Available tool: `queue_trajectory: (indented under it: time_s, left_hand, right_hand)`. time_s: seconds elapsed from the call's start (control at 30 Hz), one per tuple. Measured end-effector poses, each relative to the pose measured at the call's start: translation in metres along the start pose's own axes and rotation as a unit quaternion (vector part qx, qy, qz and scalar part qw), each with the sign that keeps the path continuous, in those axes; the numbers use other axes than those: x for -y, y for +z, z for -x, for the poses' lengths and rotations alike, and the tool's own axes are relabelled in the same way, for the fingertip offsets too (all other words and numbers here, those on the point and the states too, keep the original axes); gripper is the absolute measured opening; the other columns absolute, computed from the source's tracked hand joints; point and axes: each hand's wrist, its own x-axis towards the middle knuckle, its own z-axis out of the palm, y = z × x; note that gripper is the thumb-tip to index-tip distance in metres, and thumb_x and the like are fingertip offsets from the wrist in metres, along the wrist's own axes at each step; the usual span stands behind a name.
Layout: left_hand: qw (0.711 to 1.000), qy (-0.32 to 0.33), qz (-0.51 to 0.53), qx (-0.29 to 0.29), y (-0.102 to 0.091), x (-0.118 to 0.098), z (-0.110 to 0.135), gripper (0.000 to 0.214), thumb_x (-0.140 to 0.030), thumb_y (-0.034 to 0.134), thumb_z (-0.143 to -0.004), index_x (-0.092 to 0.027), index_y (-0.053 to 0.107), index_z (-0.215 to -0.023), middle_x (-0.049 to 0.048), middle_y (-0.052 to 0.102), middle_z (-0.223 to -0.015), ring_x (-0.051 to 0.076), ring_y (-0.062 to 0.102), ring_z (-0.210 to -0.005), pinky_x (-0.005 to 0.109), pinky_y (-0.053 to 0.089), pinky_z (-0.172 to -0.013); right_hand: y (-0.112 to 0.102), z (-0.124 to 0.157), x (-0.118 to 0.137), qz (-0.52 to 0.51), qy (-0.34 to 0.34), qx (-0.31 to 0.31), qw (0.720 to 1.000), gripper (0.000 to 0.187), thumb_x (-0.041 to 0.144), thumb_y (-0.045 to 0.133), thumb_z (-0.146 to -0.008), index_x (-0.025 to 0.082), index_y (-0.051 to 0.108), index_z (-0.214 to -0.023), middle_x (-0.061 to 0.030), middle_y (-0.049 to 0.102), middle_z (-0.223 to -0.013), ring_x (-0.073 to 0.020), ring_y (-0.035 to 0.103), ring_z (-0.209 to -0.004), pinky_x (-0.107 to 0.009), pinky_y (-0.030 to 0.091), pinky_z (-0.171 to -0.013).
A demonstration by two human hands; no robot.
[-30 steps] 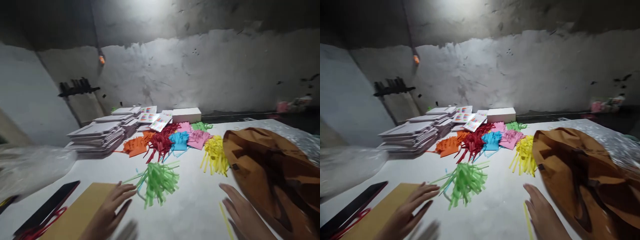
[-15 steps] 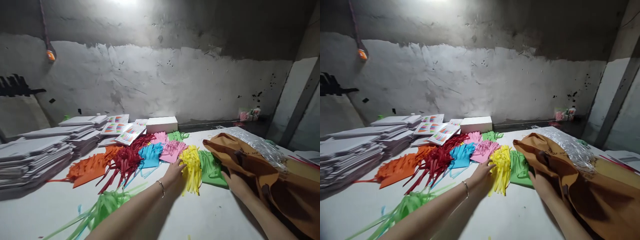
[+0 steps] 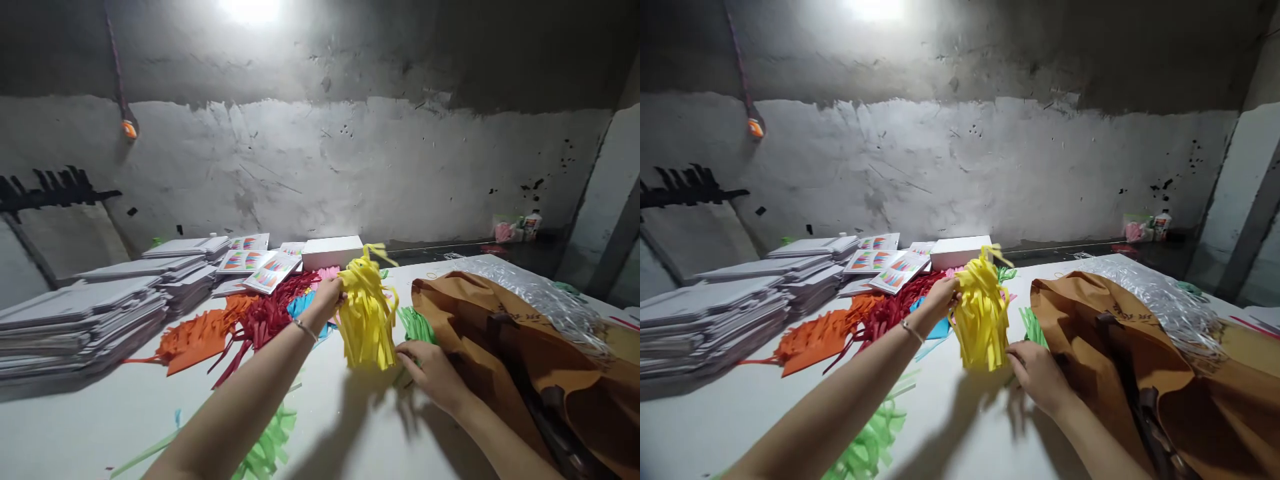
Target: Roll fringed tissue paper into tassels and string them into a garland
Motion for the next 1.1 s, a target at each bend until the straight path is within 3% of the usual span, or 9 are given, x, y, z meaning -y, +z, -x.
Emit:
queue_trajectory:
  time_s: [0.17, 0.3, 0.4, 0.5, 0.67, 0.77, 0.9, 1.0, 1.1]
  left_hand:
    - [0.995, -0.052, -0.061, 0.055, -0.019, -0.049, 0.014, 0.029, -0.032, 0.063, -0.098, -0.015, 0.062, -0.121, 0.0082, 0.066, -0.116, 0.02, 0.068, -0.093, 0.038, 0.06, -0.079]
    - [0.992, -0.035, -0.057, 0.103, -0.031, -0.053, 0.073, 0.02, -0.032, 0.062, -0.098, -0.013, 0.062, -0.106, 0.0026, 0.068, -0.087, 0.014, 0.068, -0.067, 0.025, 0.055, -0.056]
    - [0.993, 0.001, -0.023, 0.113, -0.036, -0.037, 0.134, 0.028, -0.042, 0.065, -0.093, -0.016, 0.056, -0.098, 0.0002, 0.066, -0.075, 0.015, 0.07, -0.061, 0.019, 0.049, -0.046]
    - [0.995, 0.012, 0.008, 0.095, -0.033, -0.008, 0.198, 0.045, -0.06, 0.065, -0.085, -0.019, 0.051, -0.098, -0.0034, 0.063, -0.067, 0.013, 0.068, -0.054, 0.015, 0.041, -0.039]
    - [0.978, -0.145, 0.105, 0.107, -0.033, 0.036, 0.271, 0.052, -0.066, 0.063, -0.082, -0.019, 0.056, -0.102, -0.0063, 0.058, -0.063, 0.004, 0.044, -0.032, 0.016, 0.021, -0.031]
    - [0.967, -0.197, 0.122, 0.106, -0.045, 0.048, 0.284, 0.052, -0.065, 0.061, -0.083, -0.017, 0.06, -0.104, -0.0045, 0.06, -0.066, 0.003, 0.041, -0.032, 0.017, 0.019, -0.032]
    - [0.973, -0.188, 0.058, 0.123, -0.06, 0.066, 0.285, 0.057, -0.054, 0.072, -0.078, -0.017, 0.061, -0.12, -0.0077, 0.053, -0.054, 0.007, 0.043, -0.036, 0.017, 0.026, -0.035]
    - [0.982, -0.138, 0.041, 0.119, -0.063, 0.083, 0.283, 0.056, -0.057, 0.073, -0.077, -0.017, 0.063, -0.115, 0.0006, 0.068, -0.085, 0.001, 0.039, -0.035, 0.018, 0.027, -0.033]
    - [0.986, -0.105, 0.035, 0.125, -0.064, 0.099, 0.279, 0.06, -0.065, 0.072, -0.076, -0.017, 0.063, -0.111, 0.0064, 0.069, -0.106, -0.001, 0.038, -0.034, 0.018, 0.026, -0.031]
  right_hand:
    - [-0.019, 0.008, 0.002, -0.014, 0.009, -0.017, 1.0, 0.026, 0.024, 0.055, -0.091, 0.022, 0.07, -0.071, 0.0009, 0.071, -0.063, -0.0183, 0.068, -0.057, -0.026, 0.05, -0.053]
    - [-0.038, 0.016, 0.022, -0.02, -0.009, -0.098, 0.995, 0.022, 0.031, 0.054, -0.095, 0.021, 0.073, -0.089, -0.0041, 0.077, -0.085, -0.0206, 0.073, -0.076, -0.029, 0.056, -0.067]
    - [-0.039, 0.02, 0.054, -0.026, -0.039, -0.146, 0.988, 0.022, 0.034, 0.054, -0.097, 0.021, 0.071, -0.099, -0.0069, 0.076, -0.096, -0.0216, 0.072, -0.089, -0.031, 0.056, -0.08]
    - [-0.016, 0.028, 0.089, -0.037, -0.065, -0.125, 0.989, 0.02, 0.032, 0.054, -0.098, 0.022, 0.071, -0.097, -0.0051, 0.074, -0.091, -0.02, 0.071, -0.084, -0.03, 0.056, -0.077]
    - [0.04, 0.062, 0.119, -0.043, -0.044, -0.062, 0.996, 0.026, 0.029, 0.06, -0.092, 0.018, 0.071, -0.113, -0.0101, 0.074, -0.1, -0.0253, 0.073, -0.09, -0.036, 0.06, -0.079]
    - [0.056, 0.081, 0.121, -0.052, -0.021, -0.032, 0.998, 0.025, 0.025, 0.056, -0.094, 0.02, 0.073, -0.112, -0.0097, 0.075, -0.104, -0.0236, 0.074, -0.093, -0.034, 0.061, -0.082]
    - [0.062, 0.088, 0.12, -0.071, -0.004, -0.034, 0.997, 0.026, 0.019, 0.05, -0.096, 0.021, 0.075, -0.102, -0.0067, 0.078, -0.097, -0.0199, 0.075, -0.087, -0.029, 0.061, -0.078]
    - [0.067, 0.087, 0.119, -0.083, -0.009, -0.061, 0.995, 0.022, 0.019, 0.053, -0.093, 0.021, 0.075, -0.094, -0.0055, 0.078, -0.087, -0.0202, 0.075, -0.078, -0.029, 0.061, -0.071]
    - [0.073, 0.089, 0.12, -0.098, -0.02, -0.086, 0.991, 0.02, 0.021, 0.056, -0.092, 0.022, 0.076, -0.091, -0.0049, 0.077, -0.083, -0.0204, 0.074, -0.074, -0.03, 0.06, -0.068]
